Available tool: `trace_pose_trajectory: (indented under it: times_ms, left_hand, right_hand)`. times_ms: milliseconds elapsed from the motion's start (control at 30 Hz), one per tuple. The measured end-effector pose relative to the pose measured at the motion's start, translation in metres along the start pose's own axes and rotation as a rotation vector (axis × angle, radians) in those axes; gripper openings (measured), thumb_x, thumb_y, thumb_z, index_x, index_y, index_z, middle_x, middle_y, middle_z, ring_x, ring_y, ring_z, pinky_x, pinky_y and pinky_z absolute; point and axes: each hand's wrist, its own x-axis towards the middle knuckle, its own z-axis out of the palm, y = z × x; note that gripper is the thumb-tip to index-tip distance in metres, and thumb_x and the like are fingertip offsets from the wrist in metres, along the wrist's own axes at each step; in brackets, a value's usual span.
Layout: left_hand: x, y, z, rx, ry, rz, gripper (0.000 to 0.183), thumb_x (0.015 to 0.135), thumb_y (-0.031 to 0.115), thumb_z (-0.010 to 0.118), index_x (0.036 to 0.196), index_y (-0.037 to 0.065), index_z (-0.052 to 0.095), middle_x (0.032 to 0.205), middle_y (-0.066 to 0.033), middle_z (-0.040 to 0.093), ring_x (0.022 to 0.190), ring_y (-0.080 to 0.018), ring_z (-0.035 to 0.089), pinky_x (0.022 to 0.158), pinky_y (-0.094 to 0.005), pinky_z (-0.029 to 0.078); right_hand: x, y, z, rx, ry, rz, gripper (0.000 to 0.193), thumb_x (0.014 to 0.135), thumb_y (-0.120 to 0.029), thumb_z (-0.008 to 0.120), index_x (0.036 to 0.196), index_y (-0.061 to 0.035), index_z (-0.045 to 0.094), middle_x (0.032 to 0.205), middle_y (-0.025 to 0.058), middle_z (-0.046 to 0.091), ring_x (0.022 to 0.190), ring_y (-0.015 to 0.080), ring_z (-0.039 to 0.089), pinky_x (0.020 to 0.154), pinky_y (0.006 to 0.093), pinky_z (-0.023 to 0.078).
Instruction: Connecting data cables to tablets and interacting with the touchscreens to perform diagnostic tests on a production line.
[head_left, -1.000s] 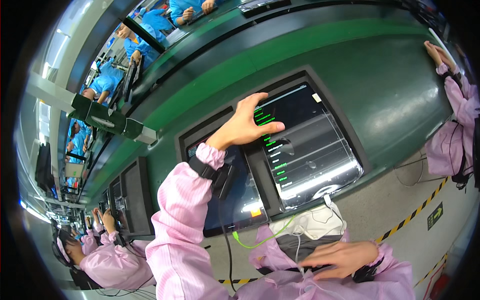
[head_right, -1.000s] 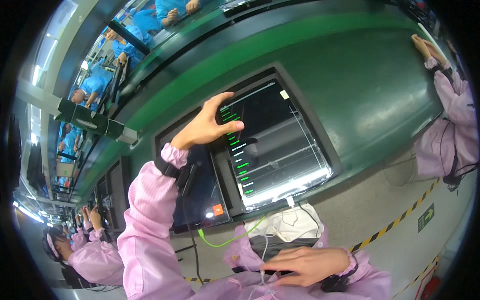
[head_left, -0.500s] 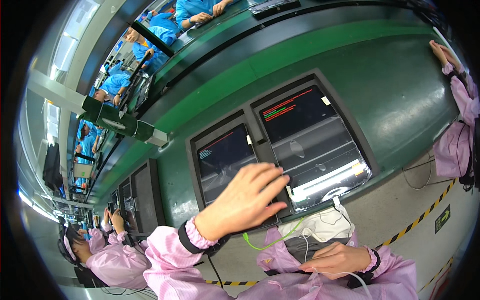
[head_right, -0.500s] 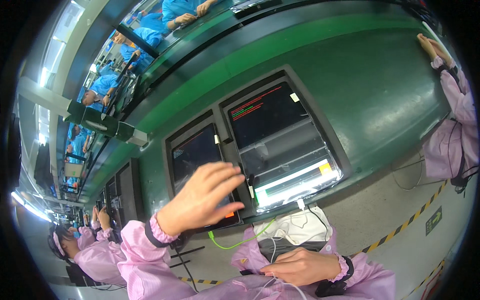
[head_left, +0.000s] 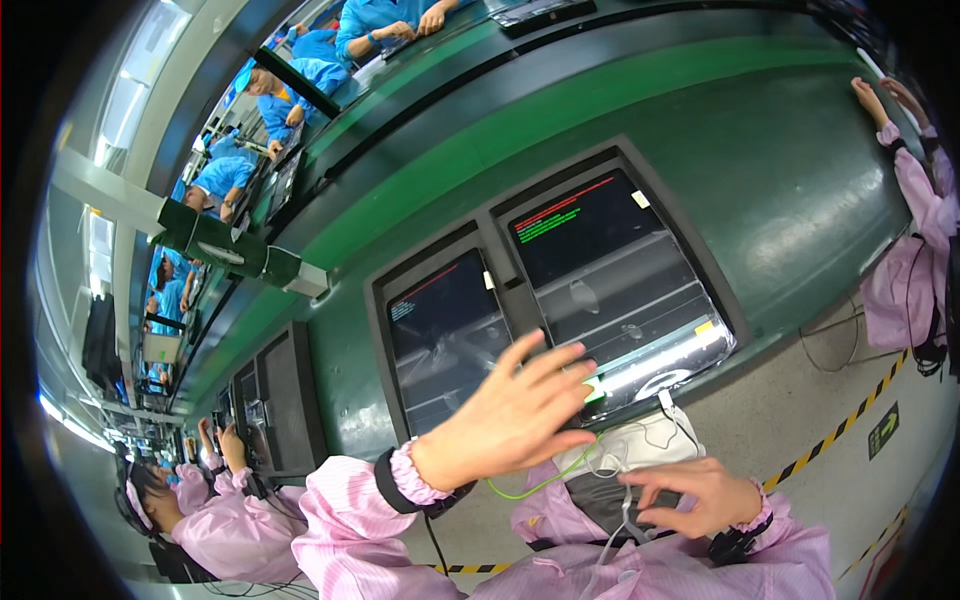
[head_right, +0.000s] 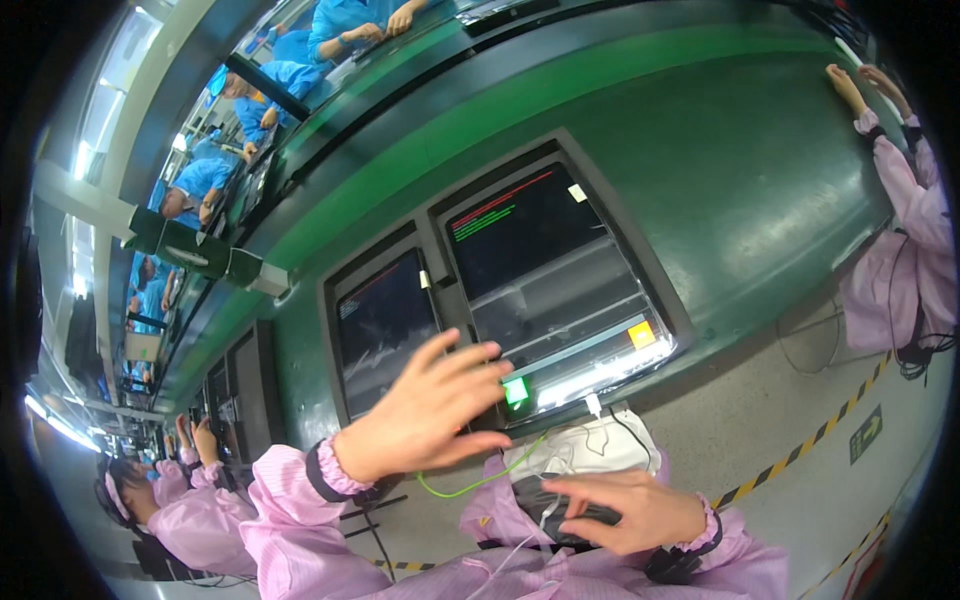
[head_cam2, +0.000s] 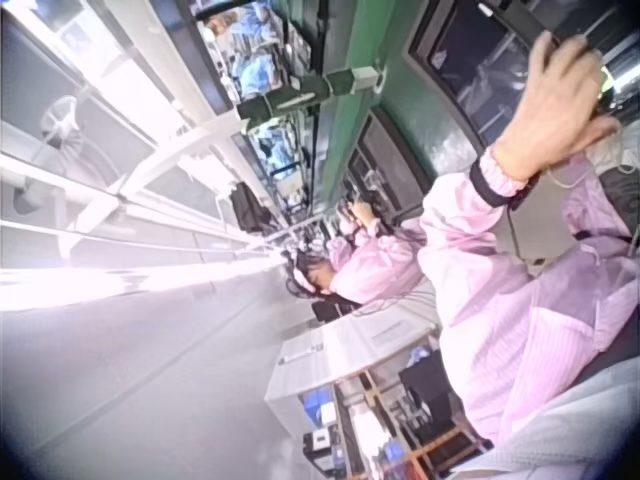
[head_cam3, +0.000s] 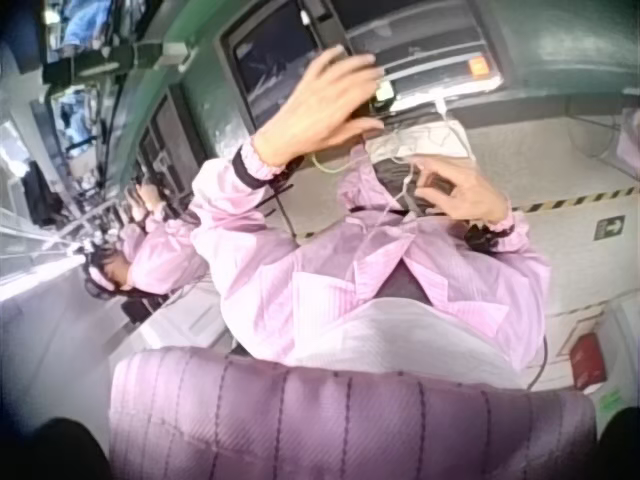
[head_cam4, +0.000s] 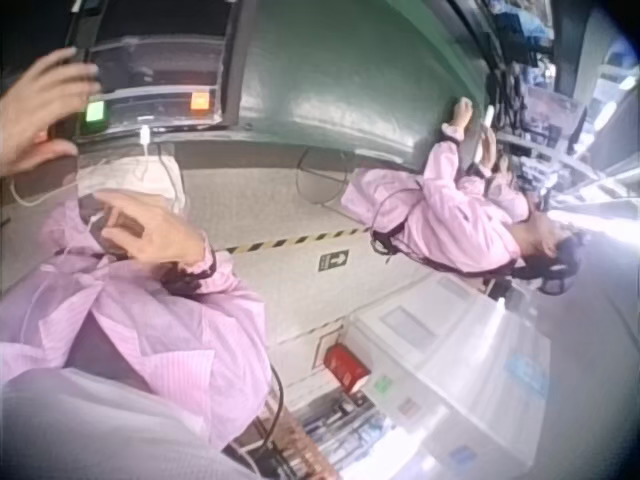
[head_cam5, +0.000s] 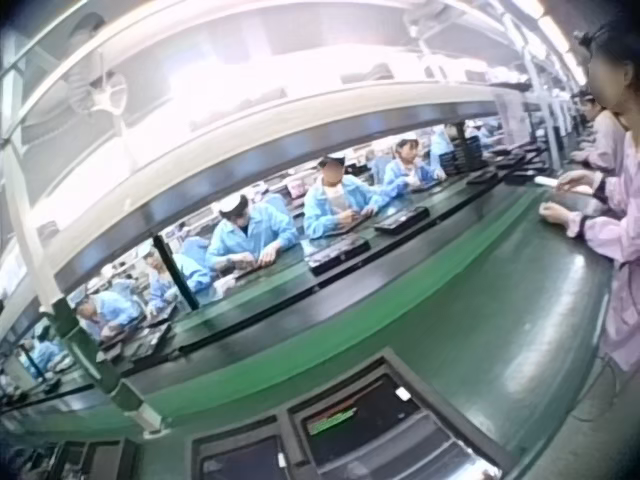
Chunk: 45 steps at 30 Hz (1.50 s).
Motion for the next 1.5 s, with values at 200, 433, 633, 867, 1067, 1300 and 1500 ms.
trace_pose_trajectory:
  times_ms: [200,433,633,867,1067,1300,1500]
  left_hand:
    - [0.007,-0.019,-0.017,0.039,0.037,-0.091,0.047,0.072,0.026,0.075,0.107,0.002,0.054,0.115,-0.0116,0.057,0.113,-0.0293,0.05,0.099,-0.0462,0.036]
    - [0.006,-0.03,-0.001,0.04,-0.079,-0.146,0.051,0.076,0.029,0.072,0.113,0.001,0.051,0.12,-0.0142,0.054,0.122,-0.0309,0.043,0.103,-0.0492,0.031]
    - [0.007,-0.029,-0.004,0.0,-0.027,-0.188,0.054,0.076,0.033,0.071,0.115,0.001,0.05,0.122,-0.0158,0.052,0.123,-0.0327,0.042,0.105,-0.0502,0.028]
    - [0.001,-0.031,-0.003,-0.008,-0.035,-0.189,0.055,0.074,0.031,0.074,0.111,-0.001,0.049,0.119,-0.0191,0.052,0.12,-0.0349,0.044,0.103,-0.0491,0.031]
    - [-0.005,-0.031,-0.001,0.041,-0.001,-0.176,0.055,0.072,0.033,0.076,0.103,0.001,0.045,0.121,-0.0211,0.049,0.12,-0.038,0.043,0.102,-0.0497,0.032]
    - [-0.007,-0.035,0.003,0.053,0.033,-0.175,0.059,0.071,0.036,0.076,0.103,0.0,0.042,0.121,-0.0238,0.046,0.119,-0.0404,0.042,0.103,-0.0518,0.03]
    - [-0.005,-0.039,0.005,0.059,0.01,-0.16,0.06,0.073,0.039,0.074,0.103,-0.001,0.04,0.119,-0.0251,0.045,0.119,-0.0429,0.04,0.104,-0.0529,0.028]
  right_hand:
    - [-0.015,0.024,-0.012,-0.064,0.439,0.137,0.013,0.076,-0.003,0.066,0.089,0.001,0.067,0.07,0.0083,0.068,0.062,0.0149,0.066,0.059,0.0236,0.051]
    - [-0.01,0.028,-0.009,0.064,0.511,0.192,0.006,0.079,-0.003,0.063,0.082,0.0028,0.065,0.066,0.0089,0.067,0.056,0.0117,0.064,0.053,0.0227,0.049]
    - [-0.011,0.035,-0.009,0.021,0.612,0.15,0.006,0.079,-0.004,0.064,0.08,0.0025,0.064,0.067,0.0085,0.067,0.059,0.0126,0.063,0.055,0.023,0.047]
    - [0.01,0.031,-0.003,-0.319,0.707,0.132,0.01,0.079,-0.006,0.066,0.082,0.003,0.062,0.073,0.0102,0.064,0.064,0.013,0.061,0.059,0.0254,0.046]
    - [0.015,0.034,0.007,-0.036,0.646,0.257,0.013,0.084,-0.008,0.062,0.084,0.0047,0.061,0.065,0.0104,0.064,0.061,0.0135,0.064,0.055,0.0247,0.047]
    - [0.016,0.032,0.006,-0.025,0.636,0.273,0.013,0.086,-0.008,0.059,0.086,0.0055,0.061,0.062,0.0093,0.065,0.059,0.0121,0.064,0.053,0.0229,0.047]
    - [0.015,0.034,0.007,-0.02,0.635,0.274,0.013,0.087,-0.008,0.059,0.086,0.0053,0.06,0.062,0.0089,0.065,0.059,0.0115,0.064,0.053,0.0225,0.047]
